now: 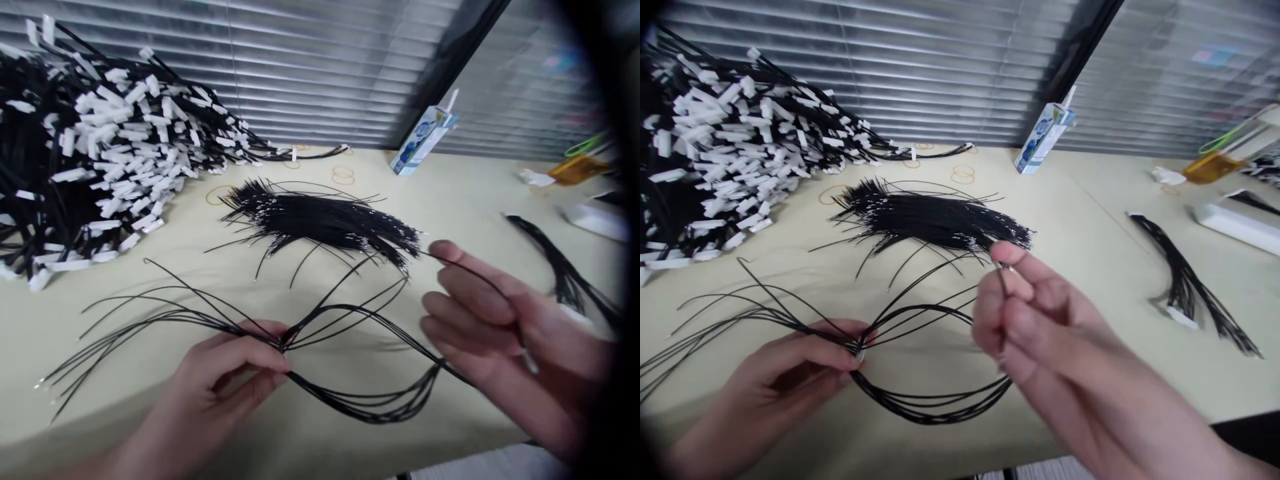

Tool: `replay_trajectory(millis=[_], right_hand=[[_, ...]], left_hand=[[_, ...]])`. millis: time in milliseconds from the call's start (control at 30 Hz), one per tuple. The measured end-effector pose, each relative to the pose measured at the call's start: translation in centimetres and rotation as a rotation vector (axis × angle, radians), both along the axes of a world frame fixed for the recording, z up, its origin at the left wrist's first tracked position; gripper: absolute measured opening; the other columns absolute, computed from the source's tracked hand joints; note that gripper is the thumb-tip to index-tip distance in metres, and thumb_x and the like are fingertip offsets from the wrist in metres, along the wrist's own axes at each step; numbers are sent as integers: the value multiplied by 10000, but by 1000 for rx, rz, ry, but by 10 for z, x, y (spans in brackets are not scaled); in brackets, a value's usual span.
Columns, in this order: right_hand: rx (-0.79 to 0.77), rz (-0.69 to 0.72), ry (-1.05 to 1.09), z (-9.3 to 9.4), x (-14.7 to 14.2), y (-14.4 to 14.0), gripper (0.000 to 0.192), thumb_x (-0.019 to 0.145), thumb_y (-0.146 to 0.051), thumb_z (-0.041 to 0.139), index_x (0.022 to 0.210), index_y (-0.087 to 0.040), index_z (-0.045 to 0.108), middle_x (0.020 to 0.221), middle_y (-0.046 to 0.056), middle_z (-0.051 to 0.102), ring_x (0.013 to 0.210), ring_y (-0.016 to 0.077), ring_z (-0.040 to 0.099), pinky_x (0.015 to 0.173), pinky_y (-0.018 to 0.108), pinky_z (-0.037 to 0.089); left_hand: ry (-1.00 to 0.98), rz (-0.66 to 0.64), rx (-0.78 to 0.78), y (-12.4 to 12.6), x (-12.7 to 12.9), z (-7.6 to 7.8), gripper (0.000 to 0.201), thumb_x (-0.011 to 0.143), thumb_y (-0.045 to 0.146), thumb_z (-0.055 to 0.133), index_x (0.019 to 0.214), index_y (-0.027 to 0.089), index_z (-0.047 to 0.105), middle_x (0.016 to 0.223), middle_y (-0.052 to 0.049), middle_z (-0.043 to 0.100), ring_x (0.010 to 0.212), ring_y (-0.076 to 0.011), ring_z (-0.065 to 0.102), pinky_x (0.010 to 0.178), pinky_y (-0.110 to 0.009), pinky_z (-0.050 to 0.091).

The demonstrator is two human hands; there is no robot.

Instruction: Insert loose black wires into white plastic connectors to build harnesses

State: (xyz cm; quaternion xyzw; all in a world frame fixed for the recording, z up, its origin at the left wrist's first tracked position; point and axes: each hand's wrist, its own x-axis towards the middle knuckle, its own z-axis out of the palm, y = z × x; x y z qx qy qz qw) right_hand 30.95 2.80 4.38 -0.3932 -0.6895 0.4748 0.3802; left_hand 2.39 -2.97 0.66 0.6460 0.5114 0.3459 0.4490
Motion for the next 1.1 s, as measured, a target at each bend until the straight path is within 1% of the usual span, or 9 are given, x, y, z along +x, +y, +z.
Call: replay_trajectory(millis=[100, 133, 200, 267, 367, 533, 733, 967, 1100], right_hand=[[-324, 80, 311, 7, -51, -13, 258, 833, -296, 628, 1062, -315, 511, 822, -6, 640, 620, 111, 625, 438, 177, 475], [-349, 135, 348, 8, -64, -14, 211, 808, -230, 662, 955, -300, 528, 791, -35, 649, 611, 90, 626, 464, 154, 483], [-281, 167, 272, 7, -82, -14, 219, 762, -123, 695, 876, -263, 571, 758, -52, 655, 672, 78, 639, 590, 151, 521], [-113, 198, 148, 3, -90, -12, 196, 765, -101, 685, 890, -239, 626, 790, -37, 677, 740, 84, 648, 680, 167, 530], [68, 218, 12, -6, -92, -7, 122, 810, -142, 647, 897, -225, 665, 837, -27, 703, 754, 83, 651, 691, 171, 527], [169, 178, -74, -12, -90, -3, 71, 824, -157, 639, 865, -213, 652, 810, -33, 699, 734, 81, 645, 667, 178, 516], [331, 244, -108, -13, -92, 0, 95, 841, -132, 605, 845, -223, 632, 773, -30, 701, 702, 99, 622, 656, 238, 498], [363, 274, -108, -15, -94, 4, 92, 843, -130, 604, 817, -218, 592, 759, -43, 695, 638, 87, 592, 673, 259, 467], [400, 319, -134, -15, -94, 5, 95, 843, -118, 598, 824, -208, 579, 758, -40, 687, 640, 84, 575, 681, 258, 454]], left_hand=[[-19, 2, 0, 0, 1, 0, 106, 816, 180, 609, 807, 251, 687, 1091, 0, 684, 997, -152, 657, 773, -167, 549], [-26, -2, 2, 0, 1, 0, 98, 813, 180, 614, 796, 246, 684, 1087, -5, 686, 988, -154, 660, 767, -171, 550], [-40, -4, 9, 0, 0, 0, 91, 813, 182, 615, 778, 237, 678, 1067, -18, 695, 968, -163, 667, 756, -190, 555], [-59, -5, 17, 0, 0, -1, 95, 816, 179, 615, 759, 234, 668, 1040, -19, 704, 952, -166, 670, 739, -194, 556], [-85, -6, 36, 0, 0, 0, 117, 812, 153, 615, 755, 246, 657, 1019, 6, 709, 944, -144, 667, 721, -166, 544], [-98, 26, 32, -1, 0, 1, 123, 796, 137, 634, 746, 246, 658, 1067, 16, 694, 913, -121, 667, 729, -153, 532], [-169, -21, 58, -3, -2, 0, 164, 809, 100, 604, 770, 254, 645, 1135, 21, 669, 913, -128, 665, 726, -177, 538], [-165, -12, 54, -3, -2, -1, 214, 804, 81, 611, 819, 289, 658, 1138, 50, 666, 1013, -131, 640, 798, -180, 527], [-174, 9, 43, -4, -3, -1, 192, 801, 91, 622, 800, 278, 669, 1134, 39, 671, 973, -131, 655, 782, -181, 534]])
